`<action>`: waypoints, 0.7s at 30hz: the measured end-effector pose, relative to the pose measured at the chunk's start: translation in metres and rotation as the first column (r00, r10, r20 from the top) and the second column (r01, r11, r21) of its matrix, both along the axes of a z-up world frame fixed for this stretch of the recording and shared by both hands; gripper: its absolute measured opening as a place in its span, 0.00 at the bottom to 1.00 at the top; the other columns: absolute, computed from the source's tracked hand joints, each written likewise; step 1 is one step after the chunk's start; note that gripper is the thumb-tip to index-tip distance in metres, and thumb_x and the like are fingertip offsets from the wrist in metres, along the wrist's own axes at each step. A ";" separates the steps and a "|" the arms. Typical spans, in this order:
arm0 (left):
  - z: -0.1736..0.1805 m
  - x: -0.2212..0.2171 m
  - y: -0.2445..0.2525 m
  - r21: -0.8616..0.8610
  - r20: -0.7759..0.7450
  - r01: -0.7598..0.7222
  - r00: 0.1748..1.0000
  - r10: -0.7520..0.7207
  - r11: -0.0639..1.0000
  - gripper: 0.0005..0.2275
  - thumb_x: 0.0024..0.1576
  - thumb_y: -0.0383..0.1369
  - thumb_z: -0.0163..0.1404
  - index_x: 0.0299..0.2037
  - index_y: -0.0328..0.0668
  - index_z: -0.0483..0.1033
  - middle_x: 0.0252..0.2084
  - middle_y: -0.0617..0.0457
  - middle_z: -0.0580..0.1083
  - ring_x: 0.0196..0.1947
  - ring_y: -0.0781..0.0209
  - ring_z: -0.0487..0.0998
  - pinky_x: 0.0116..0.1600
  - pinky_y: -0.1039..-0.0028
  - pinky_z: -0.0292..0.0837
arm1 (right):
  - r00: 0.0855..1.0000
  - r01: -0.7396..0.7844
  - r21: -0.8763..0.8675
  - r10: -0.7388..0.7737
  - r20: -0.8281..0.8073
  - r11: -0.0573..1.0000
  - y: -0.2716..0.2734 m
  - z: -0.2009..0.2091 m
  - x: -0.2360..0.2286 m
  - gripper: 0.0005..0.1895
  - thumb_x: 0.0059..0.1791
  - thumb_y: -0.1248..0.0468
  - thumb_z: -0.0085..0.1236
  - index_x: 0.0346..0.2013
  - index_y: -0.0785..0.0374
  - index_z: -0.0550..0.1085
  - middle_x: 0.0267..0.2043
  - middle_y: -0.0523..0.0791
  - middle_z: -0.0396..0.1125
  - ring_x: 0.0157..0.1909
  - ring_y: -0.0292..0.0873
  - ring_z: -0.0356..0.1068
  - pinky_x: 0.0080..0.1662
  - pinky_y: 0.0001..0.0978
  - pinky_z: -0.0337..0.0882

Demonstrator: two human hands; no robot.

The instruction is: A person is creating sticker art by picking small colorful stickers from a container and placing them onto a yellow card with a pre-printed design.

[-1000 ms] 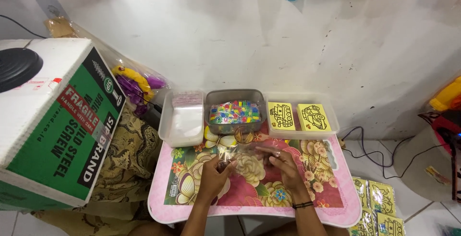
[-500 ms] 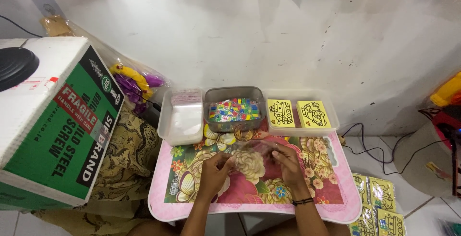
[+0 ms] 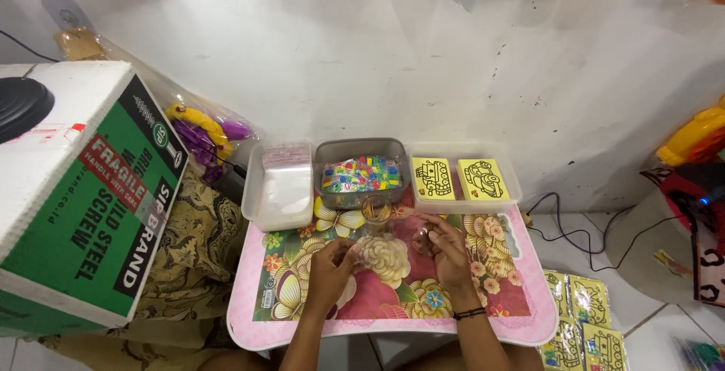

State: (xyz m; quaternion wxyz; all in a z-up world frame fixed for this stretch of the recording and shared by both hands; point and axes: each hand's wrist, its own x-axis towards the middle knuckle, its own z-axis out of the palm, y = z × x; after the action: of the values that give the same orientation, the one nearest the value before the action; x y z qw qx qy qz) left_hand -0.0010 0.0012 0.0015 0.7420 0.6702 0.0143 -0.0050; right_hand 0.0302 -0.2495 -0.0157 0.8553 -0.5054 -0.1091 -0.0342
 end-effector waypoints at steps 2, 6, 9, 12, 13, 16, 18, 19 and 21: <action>0.003 -0.002 0.000 0.012 0.002 -0.002 1.000 0.002 1.000 0.07 0.59 0.26 0.54 0.42 0.28 0.81 0.31 0.46 0.81 0.28 0.63 0.81 0.38 0.75 0.83 | 1.000 0.001 -0.015 -0.001 0.008 1.000 0.002 0.005 -0.002 0.25 0.49 0.70 0.45 0.61 0.75 0.69 0.40 0.52 0.72 0.37 0.41 0.72 0.42 0.27 0.73; 0.006 -0.003 -0.002 0.030 -0.009 -0.010 1.000 0.011 1.000 0.07 0.59 0.29 0.56 0.39 0.29 0.81 0.26 0.49 0.77 0.25 0.65 0.77 0.36 0.75 0.81 | 0.999 0.002 0.021 -0.002 0.032 1.000 -0.002 -0.006 0.002 0.24 0.49 0.71 0.47 0.60 0.75 0.69 0.40 0.51 0.70 0.36 0.42 0.72 0.39 0.27 0.70; 0.005 -0.003 0.000 0.076 0.045 0.007 0.999 -0.010 0.997 0.09 0.60 0.32 0.56 0.38 0.31 0.81 0.24 0.52 0.75 0.24 0.67 0.75 0.35 0.76 0.80 | 0.999 0.045 -0.056 -0.045 0.003 0.997 0.003 0.009 -0.005 0.24 0.48 0.70 0.47 0.60 0.74 0.71 0.40 0.49 0.70 0.32 0.38 0.68 0.34 0.23 0.62; -0.007 0.001 0.001 0.032 0.036 -0.001 0.999 -0.001 0.999 0.06 0.60 0.27 0.55 0.41 0.30 0.81 0.27 0.50 0.77 0.25 0.65 0.76 0.34 0.76 0.79 | 0.997 0.077 -0.054 -0.078 -0.015 0.996 0.000 -0.002 0.000 0.24 0.47 0.71 0.50 0.59 0.72 0.71 0.42 0.48 0.67 0.31 0.40 0.69 0.34 0.25 0.65; -0.008 0.001 0.001 0.032 0.040 0.002 0.999 -0.004 0.999 0.06 0.60 0.27 0.55 0.41 0.30 0.81 0.27 0.50 0.77 0.25 0.65 0.76 0.34 0.76 0.79 | 0.997 0.080 -0.053 -0.081 -0.011 0.995 0.004 0.006 -0.004 0.24 0.47 0.71 0.50 0.59 0.72 0.71 0.42 0.48 0.67 0.31 0.40 0.69 0.34 0.25 0.65; -0.012 0.003 0.001 -0.020 0.054 0.007 0.999 -0.006 1.000 0.05 0.60 0.28 0.56 0.38 0.30 0.80 0.25 0.51 0.76 0.23 0.66 0.73 0.31 0.77 0.72 | 0.978 0.207 -0.171 -0.206 0.025 0.963 0.009 0.018 -0.008 0.21 0.48 0.75 0.48 0.56 0.70 0.74 0.37 0.46 0.69 0.26 0.35 0.63 0.29 0.21 0.61; -0.016 0.004 0.001 -0.073 0.004 0.001 1.000 0.000 0.997 0.05 0.60 0.26 0.56 0.39 0.29 0.80 0.26 0.49 0.76 0.23 0.65 0.74 0.30 0.76 0.71 | 0.956 0.291 -0.051 -0.288 0.059 0.955 0.008 0.009 -0.004 0.17 0.48 0.78 0.49 0.52 0.71 0.73 0.33 0.47 0.68 0.21 0.37 0.64 0.23 0.25 0.62; -0.014 0.003 0.002 -0.075 0.008 0.004 1.000 -0.004 0.997 0.05 0.60 0.26 0.56 0.39 0.29 0.80 0.26 0.49 0.76 0.23 0.65 0.74 0.30 0.76 0.71 | 0.955 0.294 -0.051 -0.291 0.063 0.954 0.008 0.014 -0.005 0.17 0.48 0.78 0.49 0.52 0.71 0.73 0.33 0.47 0.68 0.21 0.37 0.64 0.23 0.25 0.62; -0.010 0.002 0.002 -0.039 0.036 -0.004 0.999 0.006 0.999 0.06 0.59 0.28 0.57 0.37 0.30 0.81 0.24 0.51 0.75 0.22 0.66 0.71 0.30 0.76 0.66 | 0.862 0.507 -0.197 -0.500 0.087 0.839 0.009 0.023 -0.007 0.12 0.49 0.76 0.50 0.46 0.68 0.74 0.30 0.45 0.66 0.25 0.36 0.63 0.28 0.25 0.65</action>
State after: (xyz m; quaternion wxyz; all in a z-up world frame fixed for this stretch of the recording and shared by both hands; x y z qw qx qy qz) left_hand 0.0008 0.0030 -0.0080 0.7550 0.6556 0.0024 0.0089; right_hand 0.0233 -0.2405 0.0074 0.7553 -0.6042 0.0104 -0.2538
